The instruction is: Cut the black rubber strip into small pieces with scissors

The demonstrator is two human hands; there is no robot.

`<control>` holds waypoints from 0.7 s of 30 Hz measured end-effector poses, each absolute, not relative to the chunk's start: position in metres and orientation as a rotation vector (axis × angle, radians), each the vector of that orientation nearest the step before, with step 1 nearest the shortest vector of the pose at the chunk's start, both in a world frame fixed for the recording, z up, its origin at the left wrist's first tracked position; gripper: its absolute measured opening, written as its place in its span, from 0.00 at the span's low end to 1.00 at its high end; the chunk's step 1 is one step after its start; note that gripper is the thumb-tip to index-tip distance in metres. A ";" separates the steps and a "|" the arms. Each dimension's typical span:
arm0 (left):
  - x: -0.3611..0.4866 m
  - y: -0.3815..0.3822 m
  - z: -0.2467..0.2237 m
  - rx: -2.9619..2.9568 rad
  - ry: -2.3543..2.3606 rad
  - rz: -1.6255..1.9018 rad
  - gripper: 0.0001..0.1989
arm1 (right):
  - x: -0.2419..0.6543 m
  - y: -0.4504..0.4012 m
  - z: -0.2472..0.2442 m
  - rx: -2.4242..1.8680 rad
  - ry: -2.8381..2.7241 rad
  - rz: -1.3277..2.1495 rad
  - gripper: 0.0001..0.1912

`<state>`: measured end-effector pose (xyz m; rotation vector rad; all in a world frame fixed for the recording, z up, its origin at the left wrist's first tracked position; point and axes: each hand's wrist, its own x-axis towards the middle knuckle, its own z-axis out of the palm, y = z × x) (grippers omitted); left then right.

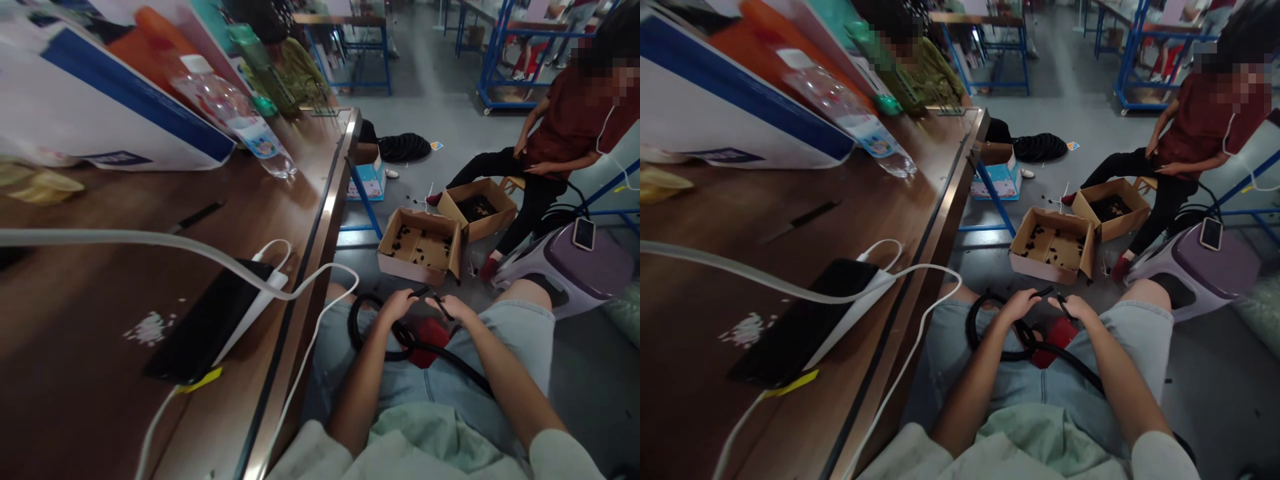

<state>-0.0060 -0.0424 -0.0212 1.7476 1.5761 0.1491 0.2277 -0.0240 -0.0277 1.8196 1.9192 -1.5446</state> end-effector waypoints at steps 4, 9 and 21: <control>-0.005 -0.042 -0.020 1.737 1.621 0.117 0.14 | 0.226 -0.024 -0.027 1.832 1.950 -1.521 0.35; -0.005 -0.038 -0.020 1.719 1.712 0.148 0.18 | 0.229 -0.022 -0.032 1.804 1.831 -1.765 0.40; 0.004 -0.042 -0.020 1.809 1.373 0.222 0.15 | 0.216 -0.026 -0.040 1.834 1.859 -2.107 0.32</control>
